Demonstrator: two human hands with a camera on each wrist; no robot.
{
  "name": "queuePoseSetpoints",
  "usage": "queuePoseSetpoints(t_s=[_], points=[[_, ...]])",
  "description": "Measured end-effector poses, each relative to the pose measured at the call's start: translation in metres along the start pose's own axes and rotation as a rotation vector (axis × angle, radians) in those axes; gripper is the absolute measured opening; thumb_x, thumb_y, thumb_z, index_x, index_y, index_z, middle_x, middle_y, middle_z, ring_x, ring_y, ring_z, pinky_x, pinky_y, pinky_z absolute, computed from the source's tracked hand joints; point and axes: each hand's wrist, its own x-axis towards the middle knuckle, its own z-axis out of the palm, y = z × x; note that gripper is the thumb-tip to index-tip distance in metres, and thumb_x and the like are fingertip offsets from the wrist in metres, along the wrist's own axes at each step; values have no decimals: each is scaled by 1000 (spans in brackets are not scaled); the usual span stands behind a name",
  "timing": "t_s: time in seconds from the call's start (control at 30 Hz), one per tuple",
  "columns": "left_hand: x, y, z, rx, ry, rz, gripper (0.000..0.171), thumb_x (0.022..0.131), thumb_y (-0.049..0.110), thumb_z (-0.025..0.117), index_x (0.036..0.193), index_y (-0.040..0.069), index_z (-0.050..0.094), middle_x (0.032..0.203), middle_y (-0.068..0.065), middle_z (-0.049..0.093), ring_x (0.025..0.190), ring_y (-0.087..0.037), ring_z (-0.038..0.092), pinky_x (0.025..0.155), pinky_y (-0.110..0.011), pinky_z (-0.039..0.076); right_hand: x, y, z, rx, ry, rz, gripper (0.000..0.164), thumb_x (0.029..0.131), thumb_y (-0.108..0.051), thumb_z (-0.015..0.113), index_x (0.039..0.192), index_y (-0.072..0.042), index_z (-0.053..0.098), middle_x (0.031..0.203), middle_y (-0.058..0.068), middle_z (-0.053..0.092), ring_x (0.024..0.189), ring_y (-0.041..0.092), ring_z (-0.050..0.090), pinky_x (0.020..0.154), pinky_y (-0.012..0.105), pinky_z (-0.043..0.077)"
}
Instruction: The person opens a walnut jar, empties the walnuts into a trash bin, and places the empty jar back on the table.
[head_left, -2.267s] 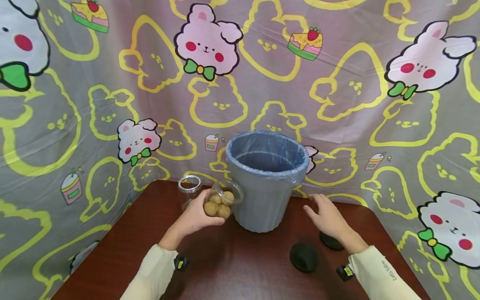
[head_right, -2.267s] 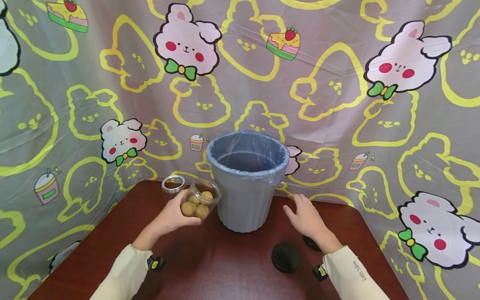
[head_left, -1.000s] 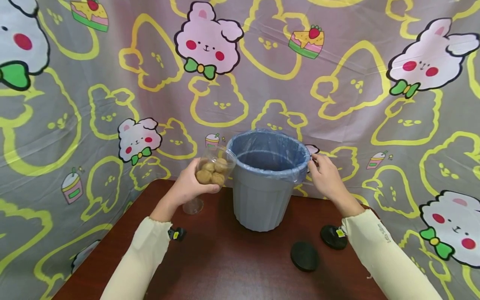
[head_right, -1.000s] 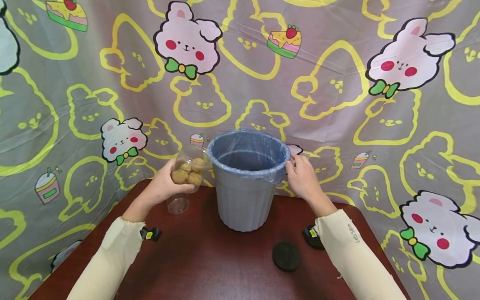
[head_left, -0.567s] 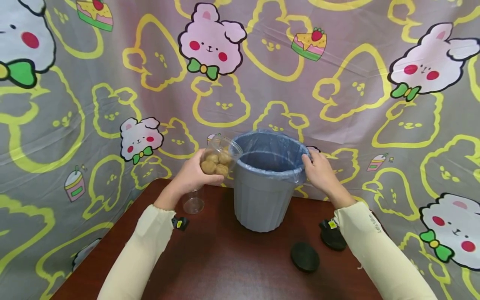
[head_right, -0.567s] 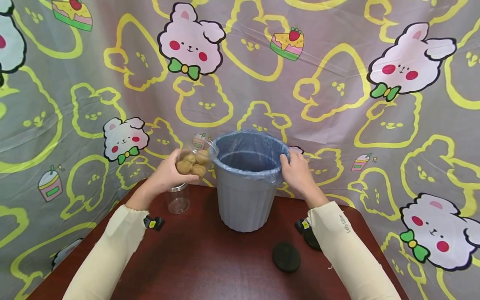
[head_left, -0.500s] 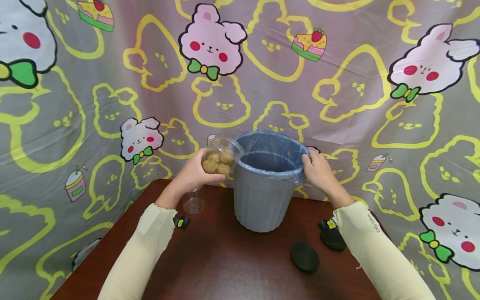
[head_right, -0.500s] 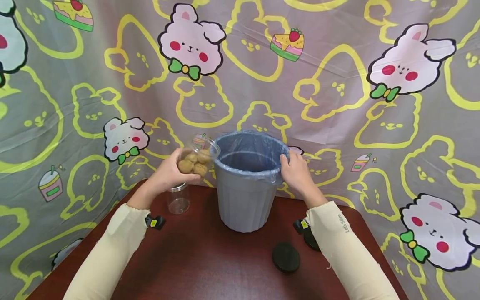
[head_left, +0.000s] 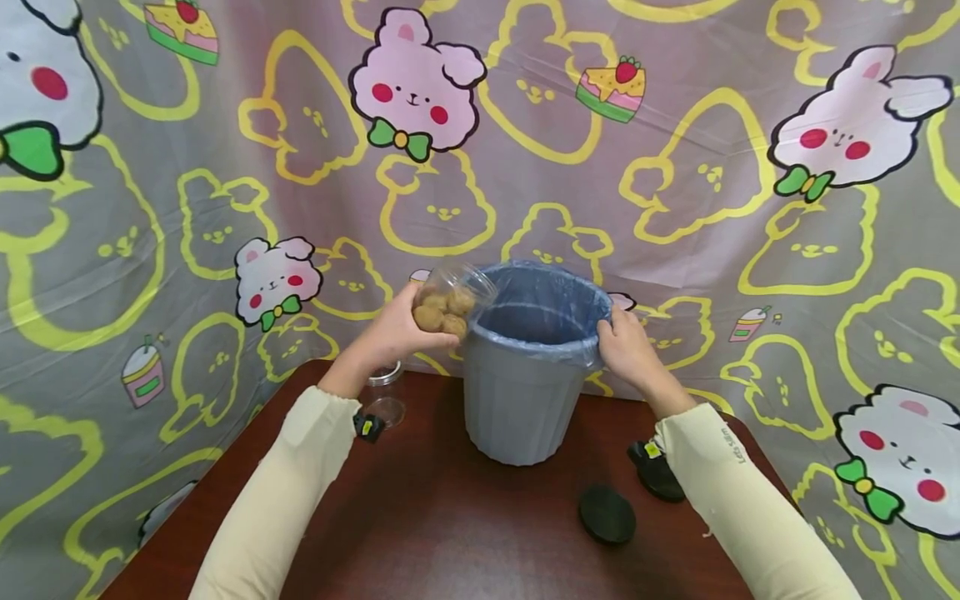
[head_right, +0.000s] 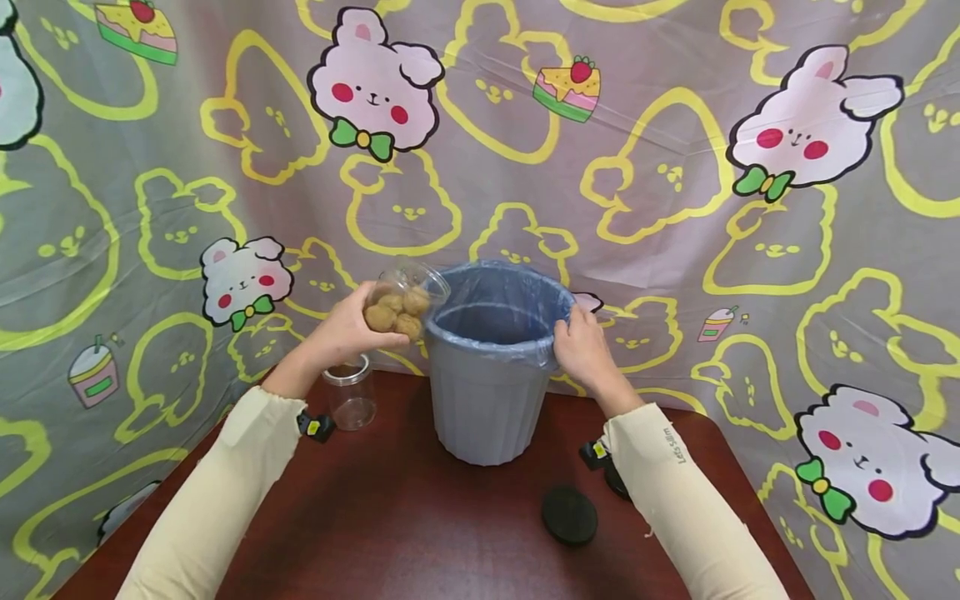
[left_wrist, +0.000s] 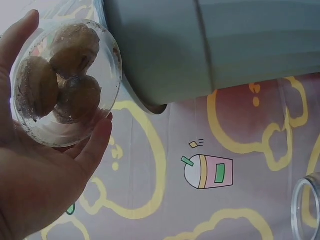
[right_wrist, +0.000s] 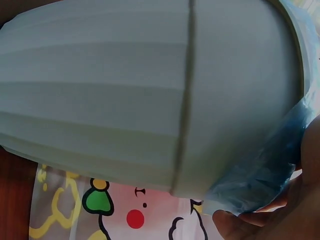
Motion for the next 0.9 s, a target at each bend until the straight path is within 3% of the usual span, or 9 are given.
queuePoseSetpoints(t_s=[0.2, 0.43, 0.63, 0.9], points=[[8, 5, -4, 52, -22, 3, 80, 66, 31, 86, 127, 10, 40, 109, -8, 55, 92, -23, 57, 77, -37, 49, 0, 0, 1, -9, -10, 17, 56, 101, -23, 23, 145, 11, 14, 148, 33, 14, 137, 46, 13, 108, 56, 14], [14, 10, -9, 171, -31, -30, 92, 65, 37, 85, 135, 5, 35, 112, -9, 54, 95, -24, 56, 79, -38, 48, 0, 0, 2, -11, 38, 6, 60, 102, -31, 20, 143, 13, 20, 145, 35, 20, 135, 47, 17, 108, 56, 16], [17, 16, -11, 261, -51, -29, 97, 65, 40, 85, 139, 3, 32, 111, -10, 53, 94, -25, 56, 79, -38, 48, 2, 2, 4, 29, 25, 26, 58, 101, -26, 21, 144, 12, 15, 145, 36, 17, 135, 47, 16, 107, 56, 16], [21, 22, -14, 313, -61, 27, 85, 66, 36, 85, 129, 4, 38, 104, -9, 54, 85, -22, 58, 72, -35, 49, 0, 3, 6, 5, 27, 10, 56, 101, -24, 19, 145, 11, 14, 148, 34, 15, 136, 47, 13, 108, 56, 14]])
